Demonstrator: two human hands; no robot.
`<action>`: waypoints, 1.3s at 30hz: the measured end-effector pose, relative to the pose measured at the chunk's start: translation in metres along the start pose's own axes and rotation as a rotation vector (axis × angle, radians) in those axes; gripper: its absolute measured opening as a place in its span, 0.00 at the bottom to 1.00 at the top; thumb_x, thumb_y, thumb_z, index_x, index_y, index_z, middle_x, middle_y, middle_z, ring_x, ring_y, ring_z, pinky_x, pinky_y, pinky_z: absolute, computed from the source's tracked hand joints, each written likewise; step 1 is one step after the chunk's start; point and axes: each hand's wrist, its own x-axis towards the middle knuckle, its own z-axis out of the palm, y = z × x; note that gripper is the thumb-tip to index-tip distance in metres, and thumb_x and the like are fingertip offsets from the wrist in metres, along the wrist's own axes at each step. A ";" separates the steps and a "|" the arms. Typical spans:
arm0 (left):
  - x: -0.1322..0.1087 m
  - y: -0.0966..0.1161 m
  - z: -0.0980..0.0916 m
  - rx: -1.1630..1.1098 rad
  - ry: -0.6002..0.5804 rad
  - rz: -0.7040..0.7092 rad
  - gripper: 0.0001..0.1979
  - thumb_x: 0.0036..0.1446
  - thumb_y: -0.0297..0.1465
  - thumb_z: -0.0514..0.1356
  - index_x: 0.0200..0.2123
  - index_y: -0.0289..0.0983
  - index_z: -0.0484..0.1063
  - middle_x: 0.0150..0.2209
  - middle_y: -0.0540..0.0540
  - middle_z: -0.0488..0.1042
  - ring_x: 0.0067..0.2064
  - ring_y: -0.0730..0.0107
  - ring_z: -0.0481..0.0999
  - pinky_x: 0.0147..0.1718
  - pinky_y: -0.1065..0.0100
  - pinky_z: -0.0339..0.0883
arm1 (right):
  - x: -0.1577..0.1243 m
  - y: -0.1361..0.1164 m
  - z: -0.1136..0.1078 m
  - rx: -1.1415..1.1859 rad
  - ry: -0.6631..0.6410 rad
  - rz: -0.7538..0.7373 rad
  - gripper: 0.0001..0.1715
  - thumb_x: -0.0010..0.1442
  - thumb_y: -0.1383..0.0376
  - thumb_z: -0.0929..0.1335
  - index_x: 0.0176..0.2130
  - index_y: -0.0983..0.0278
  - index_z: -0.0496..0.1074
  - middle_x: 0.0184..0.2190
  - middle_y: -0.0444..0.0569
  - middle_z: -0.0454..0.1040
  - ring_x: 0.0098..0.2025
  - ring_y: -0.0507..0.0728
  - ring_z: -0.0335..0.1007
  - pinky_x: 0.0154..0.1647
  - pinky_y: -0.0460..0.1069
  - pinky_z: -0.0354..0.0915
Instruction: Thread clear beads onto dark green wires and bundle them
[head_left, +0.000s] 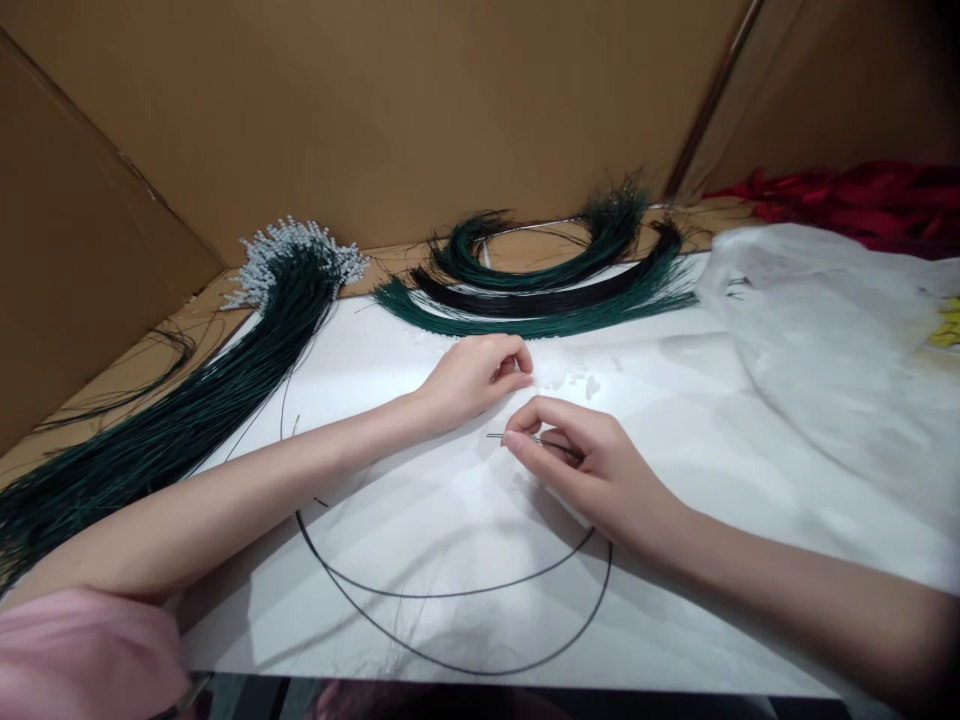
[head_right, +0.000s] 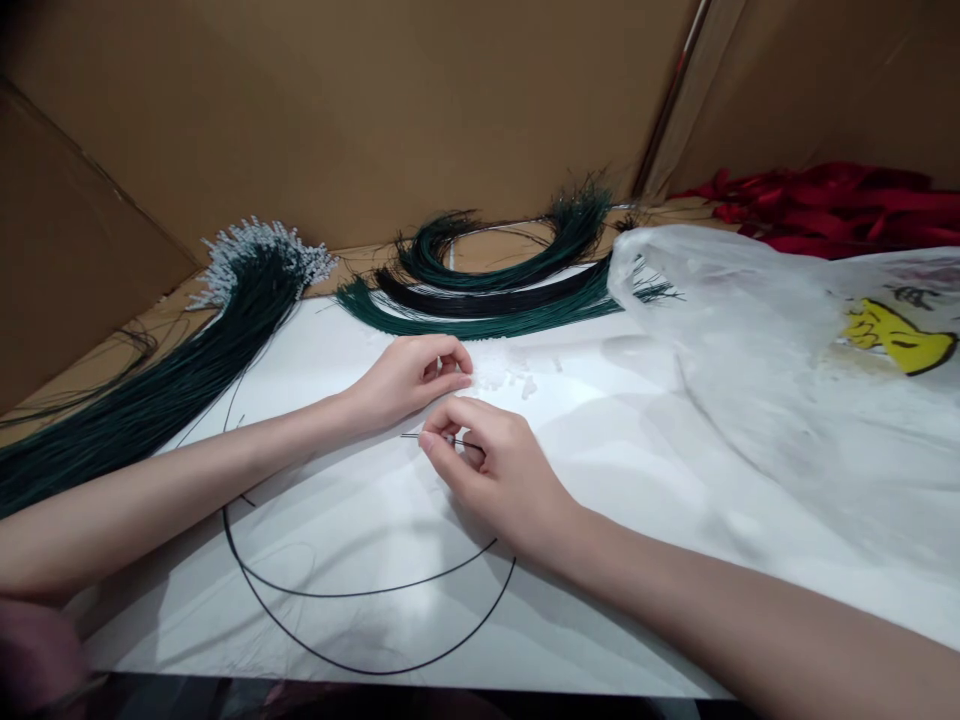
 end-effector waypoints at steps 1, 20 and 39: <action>0.000 0.000 0.000 0.001 0.000 0.007 0.04 0.58 0.29 0.59 0.34 0.36 0.73 0.27 0.52 0.70 0.29 0.75 0.66 0.29 0.71 0.55 | 0.000 0.000 0.000 0.006 -0.002 0.005 0.08 0.63 0.68 0.65 0.31 0.65 0.67 0.18 0.36 0.52 0.19 0.46 0.46 0.23 0.46 0.48; 0.000 0.002 -0.006 -0.001 -0.006 0.006 0.03 0.59 0.28 0.57 0.34 0.36 0.70 0.27 0.52 0.69 0.28 0.75 0.64 0.27 0.72 0.54 | 0.000 0.002 -0.001 -0.007 -0.004 0.008 0.08 0.63 0.67 0.65 0.31 0.65 0.67 0.20 0.38 0.56 0.20 0.46 0.48 0.22 0.46 0.47; -0.090 0.028 -0.014 -0.767 0.270 -0.153 0.04 0.64 0.31 0.58 0.40 0.37 0.67 0.36 0.45 0.78 0.40 0.71 0.76 0.40 0.71 0.67 | 0.001 0.001 0.001 0.032 -0.003 0.067 0.08 0.63 0.64 0.66 0.32 0.65 0.68 0.24 0.40 0.63 0.22 0.46 0.51 0.22 0.46 0.48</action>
